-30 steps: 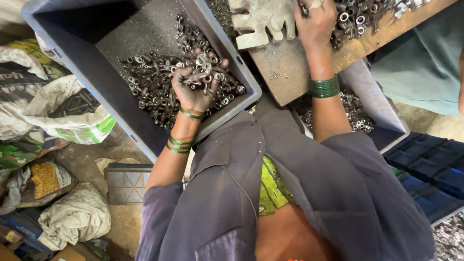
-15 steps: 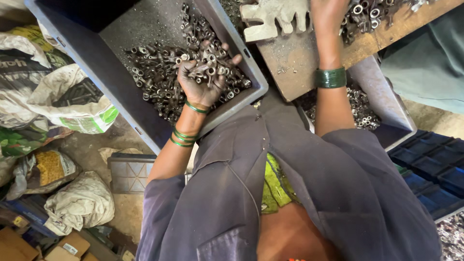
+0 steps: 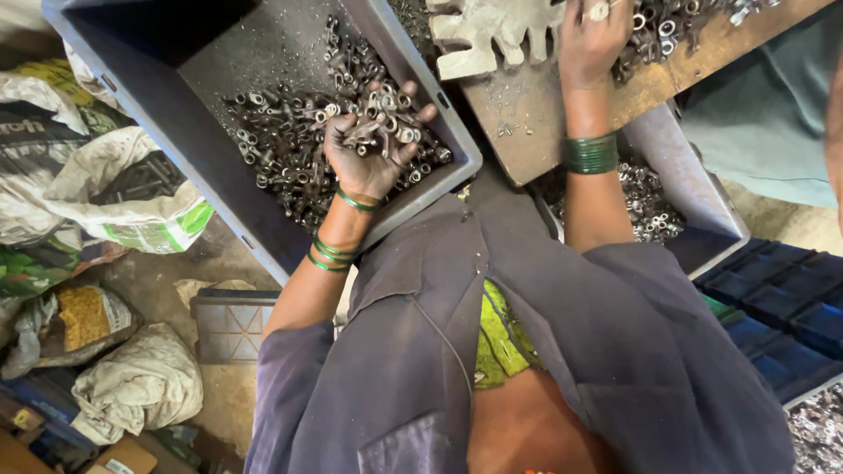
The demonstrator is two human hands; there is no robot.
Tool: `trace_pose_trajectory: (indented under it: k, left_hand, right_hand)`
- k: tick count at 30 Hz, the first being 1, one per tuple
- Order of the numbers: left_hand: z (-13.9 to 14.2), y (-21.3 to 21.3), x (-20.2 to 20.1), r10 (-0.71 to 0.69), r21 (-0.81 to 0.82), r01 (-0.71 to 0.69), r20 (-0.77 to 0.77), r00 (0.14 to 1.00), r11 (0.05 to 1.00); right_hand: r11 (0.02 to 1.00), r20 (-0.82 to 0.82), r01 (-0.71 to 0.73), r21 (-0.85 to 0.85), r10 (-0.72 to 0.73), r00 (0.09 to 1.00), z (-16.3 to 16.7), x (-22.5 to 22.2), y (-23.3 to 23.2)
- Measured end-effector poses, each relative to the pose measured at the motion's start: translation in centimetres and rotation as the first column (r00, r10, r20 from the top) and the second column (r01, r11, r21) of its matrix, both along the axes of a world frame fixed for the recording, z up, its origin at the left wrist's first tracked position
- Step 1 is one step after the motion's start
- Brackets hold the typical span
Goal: The person picks small metal rod-end fittings one at a time from a large bin and places them on the workbench next to a bench grinder, where a coworker grinds them, with sparks visible. The person collects the ground parts and moves them into a second bin, repeating this handling cycle throughout the episode.
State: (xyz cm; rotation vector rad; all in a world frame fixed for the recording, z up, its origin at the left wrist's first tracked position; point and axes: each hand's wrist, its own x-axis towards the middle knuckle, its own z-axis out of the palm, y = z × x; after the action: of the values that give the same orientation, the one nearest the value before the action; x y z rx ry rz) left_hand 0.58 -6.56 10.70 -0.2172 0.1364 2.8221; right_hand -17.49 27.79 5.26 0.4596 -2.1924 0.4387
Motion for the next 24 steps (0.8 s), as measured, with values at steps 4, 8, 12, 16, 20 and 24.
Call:
trace_pose_trajectory:
  k: [4, 8, 12, 16, 20, 24]
  left_hand:
    - [0.4, 0.1, 0.0, -0.005, -0.001, 0.005, -0.025, 1.000, 1.000]
    - [0.9, 0.1, 0.1, -0.014, -0.001, 0.014, -0.004, 1.000, 1.000]
    - [1.2, 0.3, 0.1, -0.005, -0.014, 0.005, -0.003, 1.000, 1.000]
    - [1.3, 0.3, 0.4, -0.019, -0.040, 0.019, -0.005, 1.000, 0.999]
    - [1.4, 0.2, 0.8, -0.067, -0.050, 0.067, -0.001, 0.998, 0.997]
    - [1.8, 0.5, 0.9, -0.141, -0.084, 0.147, 0.075, 0.987, 0.986]
  right_hand:
    - [0.997, -0.055, -0.066, 0.026, 0.067, 0.996, 3.0, 2.3, -0.8]
    - [1.000, 0.007, 0.019, -0.025, -0.019, 1.000, 4.9, 4.5, 0.1]
    - [0.999, 0.046, -0.009, -0.046, 0.011, 0.999, 7.5, 6.7, 2.3]
    - [0.966, -0.031, 0.181, 0.187, -0.179, 0.983, 12.4, 11.3, 6.0]
    - [0.990, 0.732, 0.038, -0.133, 0.073, 0.677, 16.3, 17.4, 9.7]
    - [0.922, 0.749, 0.001, -0.387, 0.314, 0.584, 15.3, 18.6, 2.6]
